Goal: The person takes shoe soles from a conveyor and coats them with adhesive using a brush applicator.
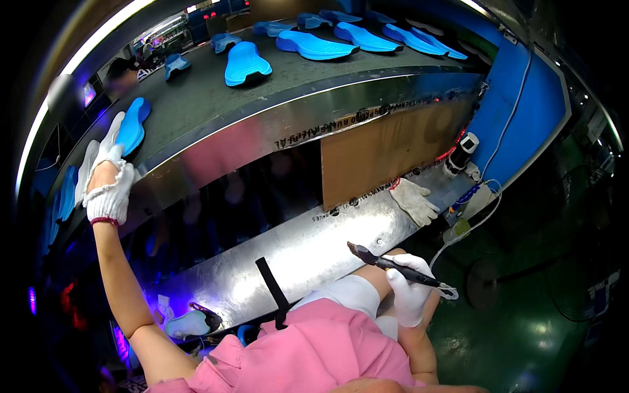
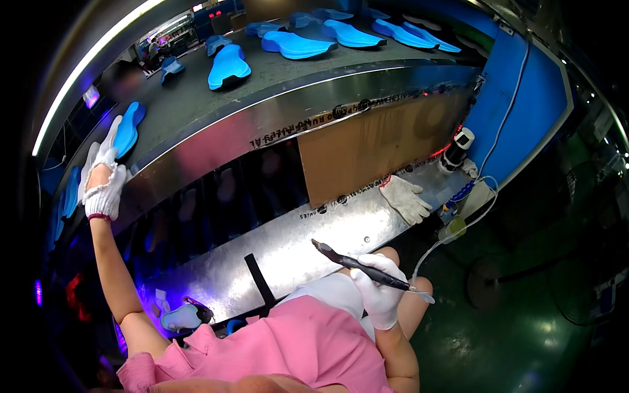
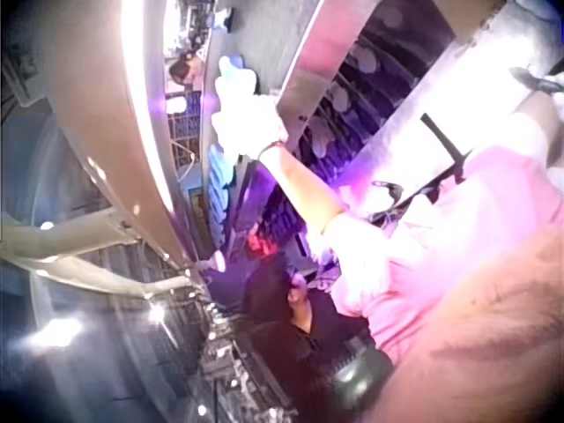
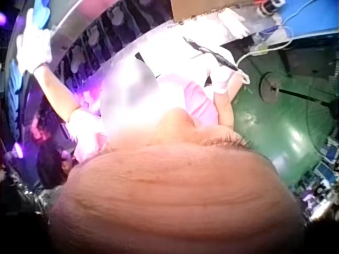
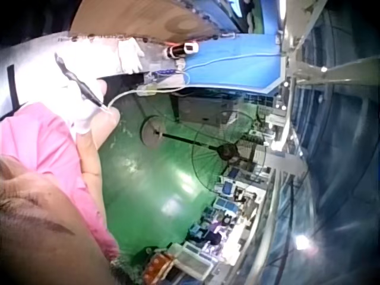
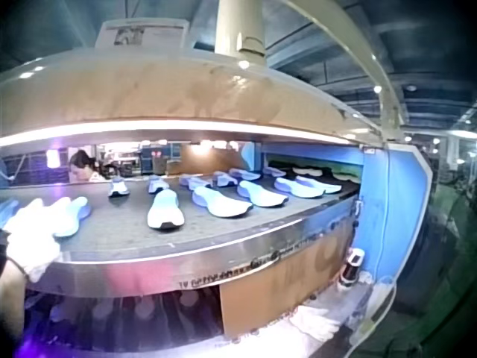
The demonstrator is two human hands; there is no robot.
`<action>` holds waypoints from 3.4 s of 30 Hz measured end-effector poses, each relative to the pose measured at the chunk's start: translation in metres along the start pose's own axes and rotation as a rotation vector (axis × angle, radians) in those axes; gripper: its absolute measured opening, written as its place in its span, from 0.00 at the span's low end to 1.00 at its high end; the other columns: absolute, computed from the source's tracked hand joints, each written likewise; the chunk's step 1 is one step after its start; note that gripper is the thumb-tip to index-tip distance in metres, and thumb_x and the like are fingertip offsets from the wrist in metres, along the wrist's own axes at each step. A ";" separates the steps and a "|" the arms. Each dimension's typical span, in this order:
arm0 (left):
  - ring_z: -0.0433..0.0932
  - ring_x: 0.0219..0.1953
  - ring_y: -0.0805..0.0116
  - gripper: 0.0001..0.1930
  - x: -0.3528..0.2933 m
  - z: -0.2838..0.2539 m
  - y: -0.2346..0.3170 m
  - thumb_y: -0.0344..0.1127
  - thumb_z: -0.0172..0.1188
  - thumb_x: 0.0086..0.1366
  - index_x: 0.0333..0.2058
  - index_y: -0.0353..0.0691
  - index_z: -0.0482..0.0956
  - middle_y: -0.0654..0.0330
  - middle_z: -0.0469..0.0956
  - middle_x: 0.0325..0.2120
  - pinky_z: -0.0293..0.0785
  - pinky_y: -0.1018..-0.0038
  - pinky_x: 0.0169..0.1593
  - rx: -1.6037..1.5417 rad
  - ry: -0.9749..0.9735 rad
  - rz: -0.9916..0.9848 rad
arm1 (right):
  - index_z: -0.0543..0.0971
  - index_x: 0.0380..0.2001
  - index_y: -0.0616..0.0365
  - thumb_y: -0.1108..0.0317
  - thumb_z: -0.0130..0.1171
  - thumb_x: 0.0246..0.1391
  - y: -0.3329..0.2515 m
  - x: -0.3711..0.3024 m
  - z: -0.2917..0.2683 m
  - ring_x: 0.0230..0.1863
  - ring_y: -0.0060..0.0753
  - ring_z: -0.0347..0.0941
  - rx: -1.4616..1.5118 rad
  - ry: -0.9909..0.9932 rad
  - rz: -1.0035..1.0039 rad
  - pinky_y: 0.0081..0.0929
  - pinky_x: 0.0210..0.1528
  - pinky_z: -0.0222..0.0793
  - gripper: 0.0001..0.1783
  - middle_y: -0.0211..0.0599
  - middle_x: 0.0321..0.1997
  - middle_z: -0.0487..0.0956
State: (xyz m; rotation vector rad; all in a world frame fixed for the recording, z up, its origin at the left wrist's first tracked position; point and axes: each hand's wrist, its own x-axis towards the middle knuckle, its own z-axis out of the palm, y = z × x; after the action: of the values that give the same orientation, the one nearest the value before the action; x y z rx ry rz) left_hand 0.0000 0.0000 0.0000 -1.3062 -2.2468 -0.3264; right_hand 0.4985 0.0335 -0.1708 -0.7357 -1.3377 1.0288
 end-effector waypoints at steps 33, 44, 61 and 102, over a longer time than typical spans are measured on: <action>0.77 0.44 0.53 0.42 -0.205 0.227 0.301 0.75 0.29 0.67 0.57 0.47 0.73 0.52 0.79 0.47 0.73 0.56 0.43 -2.106 -1.738 -1.262 | 0.83 0.32 0.55 0.59 0.63 0.53 0.161 0.043 0.063 0.35 0.49 0.81 -0.862 0.047 0.341 0.39 0.39 0.75 0.11 0.44 0.32 0.84; 0.77 0.53 0.53 0.37 -0.207 0.181 0.306 0.66 0.34 0.72 0.60 0.40 0.69 0.49 0.76 0.53 0.73 0.58 0.59 -2.539 -1.509 -0.989 | 0.82 0.33 0.57 0.73 0.69 0.46 0.060 0.049 0.068 0.31 0.45 0.79 -0.975 -0.160 -0.299 0.32 0.35 0.76 0.09 0.41 0.31 0.81; 0.78 0.51 0.47 0.46 -0.198 0.177 0.304 0.74 0.36 0.67 0.62 0.33 0.66 0.39 0.75 0.52 0.77 0.55 0.56 -2.943 -1.609 -0.635 | 0.81 0.36 0.57 0.76 0.68 0.45 0.043 0.026 0.072 0.31 0.38 0.80 -0.780 -0.234 -0.411 0.29 0.32 0.75 0.12 0.40 0.35 0.83; 0.83 0.38 0.69 0.18 -0.077 0.177 0.277 0.43 0.68 0.63 0.44 0.34 0.83 0.55 0.84 0.39 0.81 0.72 0.44 -1.841 -1.844 -0.100 | 0.82 0.40 0.51 0.73 0.59 0.44 -0.003 0.021 0.063 0.29 0.36 0.78 -0.895 -0.685 -0.259 0.29 0.33 0.75 0.16 0.34 0.45 0.84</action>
State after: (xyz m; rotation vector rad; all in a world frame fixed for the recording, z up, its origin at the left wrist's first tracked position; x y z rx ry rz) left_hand 0.2148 0.1629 -0.2041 -3.2363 -3.0210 -2.5292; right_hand 0.4353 0.0427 -0.1514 -0.8428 -2.4834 0.4290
